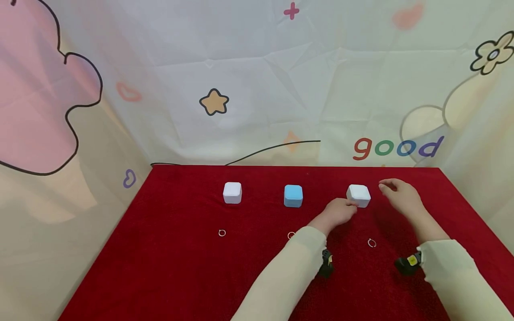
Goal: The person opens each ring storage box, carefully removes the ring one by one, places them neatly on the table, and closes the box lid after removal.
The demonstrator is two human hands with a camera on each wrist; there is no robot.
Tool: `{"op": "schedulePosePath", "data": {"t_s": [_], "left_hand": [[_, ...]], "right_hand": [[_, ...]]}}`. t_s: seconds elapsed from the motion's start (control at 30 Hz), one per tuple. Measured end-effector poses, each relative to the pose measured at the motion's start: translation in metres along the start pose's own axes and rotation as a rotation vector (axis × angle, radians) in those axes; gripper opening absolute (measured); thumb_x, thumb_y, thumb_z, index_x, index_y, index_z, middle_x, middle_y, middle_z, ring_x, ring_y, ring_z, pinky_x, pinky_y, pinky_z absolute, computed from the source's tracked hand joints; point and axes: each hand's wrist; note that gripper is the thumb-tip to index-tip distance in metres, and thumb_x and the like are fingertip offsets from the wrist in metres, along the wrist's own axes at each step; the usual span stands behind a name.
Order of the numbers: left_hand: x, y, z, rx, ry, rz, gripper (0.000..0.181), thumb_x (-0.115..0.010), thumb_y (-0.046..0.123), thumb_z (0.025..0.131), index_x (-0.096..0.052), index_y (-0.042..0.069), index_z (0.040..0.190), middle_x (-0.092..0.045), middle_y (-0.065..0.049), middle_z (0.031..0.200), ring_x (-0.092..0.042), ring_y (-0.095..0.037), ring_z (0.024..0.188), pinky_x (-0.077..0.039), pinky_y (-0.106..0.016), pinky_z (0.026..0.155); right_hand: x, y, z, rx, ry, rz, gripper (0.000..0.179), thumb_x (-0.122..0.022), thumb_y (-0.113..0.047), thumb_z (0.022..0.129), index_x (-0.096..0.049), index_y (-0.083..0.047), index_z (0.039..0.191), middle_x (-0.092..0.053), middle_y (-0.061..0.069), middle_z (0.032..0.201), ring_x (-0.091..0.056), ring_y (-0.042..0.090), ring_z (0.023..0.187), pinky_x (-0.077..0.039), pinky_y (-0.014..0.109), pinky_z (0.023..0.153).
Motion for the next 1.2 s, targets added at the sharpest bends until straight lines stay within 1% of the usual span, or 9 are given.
{"op": "schedulePosePath", "data": {"t_s": [0.1,0.23,0.37,0.5,0.63,0.83,0.97,1.1,1.2], "left_hand": [[0.011,0.004,-0.004,-0.042,-0.016,-0.041,0.032,-0.053,0.020,0.105,-0.072,0.015,0.130,-0.074,-0.001,0.123,-0.055,-0.004,0.089,-0.041,-0.017,0.073],[0.023,0.006,-0.008,-0.079,-0.031,-0.096,0.029,-0.051,0.017,0.106,-0.074,0.008,0.122,-0.073,-0.003,0.102,-0.047,-0.006,0.073,-0.036,-0.018,0.063],[0.033,0.008,-0.012,-0.124,-0.033,-0.079,0.029,-0.050,0.018,0.106,-0.075,0.006,0.115,-0.070,0.000,0.097,-0.049,-0.005,0.075,-0.039,-0.018,0.065],[0.043,0.011,-0.017,-0.161,-0.037,-0.051,0.029,-0.051,0.019,0.106,-0.075,0.008,0.118,-0.072,-0.004,0.104,-0.050,-0.006,0.079,-0.041,-0.019,0.066],[0.057,0.011,-0.022,-0.183,-0.027,-0.038,0.030,-0.051,0.019,0.107,-0.073,0.011,0.126,-0.075,-0.008,0.109,-0.051,-0.006,0.079,-0.041,-0.018,0.066],[0.087,0.008,-0.034,-0.229,0.008,0.055,0.032,-0.051,0.023,0.108,-0.069,0.014,0.133,-0.075,-0.006,0.116,-0.056,-0.007,0.083,-0.044,-0.018,0.067],[0.111,0.003,-0.048,-0.257,0.045,0.169,0.034,-0.050,0.026,0.108,-0.066,0.017,0.137,-0.072,-0.003,0.127,-0.063,-0.011,0.101,-0.050,-0.020,0.082],[0.137,-0.003,-0.064,-0.287,0.080,0.230,0.038,-0.053,0.030,0.106,-0.062,0.019,0.141,-0.068,-0.002,0.135,-0.063,-0.018,0.119,-0.053,-0.031,0.099],[0.156,-0.005,-0.075,-0.317,0.105,0.254,0.045,-0.056,0.033,0.104,-0.057,0.019,0.146,-0.064,-0.004,0.141,-0.059,-0.022,0.130,-0.051,-0.039,0.107]], "right_hand": [[0.004,-0.007,-0.005,-0.003,0.081,0.061,0.053,-0.041,-0.030,0.110,-0.045,0.012,0.142,-0.054,0.038,0.132,-0.057,0.049,0.115,-0.057,0.034,0.078],[0.007,-0.016,-0.010,0.013,0.160,0.114,0.052,-0.042,-0.034,0.109,-0.048,0.009,0.138,-0.058,0.029,0.122,-0.061,0.028,0.098,-0.046,0.012,0.065],[0.008,-0.025,-0.015,0.031,0.210,0.142,0.050,-0.044,-0.036,0.108,-0.049,0.006,0.135,-0.058,0.020,0.114,-0.052,0.003,0.083,-0.046,0.010,0.064],[0.008,-0.032,-0.019,0.058,0.238,0.174,0.051,-0.044,-0.037,0.108,-0.049,0.005,0.137,-0.057,0.019,0.117,-0.048,-0.007,0.080,-0.044,0.006,0.066],[0.006,-0.039,-0.021,0.097,0.276,0.201,0.050,-0.045,-0.033,0.108,-0.047,0.006,0.139,-0.056,0.024,0.126,-0.046,-0.009,0.086,-0.041,0.004,0.070],[0.003,-0.052,-0.021,0.129,0.357,0.221,0.049,-0.046,-0.030,0.107,-0.045,0.004,0.142,-0.053,0.023,0.137,-0.037,-0.012,0.098,-0.037,0.018,0.083],[0.003,-0.061,-0.022,0.179,0.389,0.256,0.049,-0.050,-0.027,0.105,-0.045,0.004,0.143,-0.053,0.019,0.136,-0.039,-0.019,0.098,-0.036,0.014,0.084],[0.004,-0.069,-0.026,0.246,0.408,0.261,0.052,-0.053,-0.023,0.104,-0.043,0.004,0.147,-0.051,0.024,0.142,-0.037,-0.018,0.104,-0.035,0.009,0.083],[0.005,-0.075,-0.028,0.305,0.436,0.246,0.054,-0.055,-0.022,0.102,-0.043,0.003,0.148,-0.050,0.026,0.145,-0.043,-0.005,0.114,-0.034,0.008,0.086]]}}
Point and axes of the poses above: each hand's wrist, its own z-axis towards the middle knuckle, its own x-axis out of the back of the hand, y = z × x
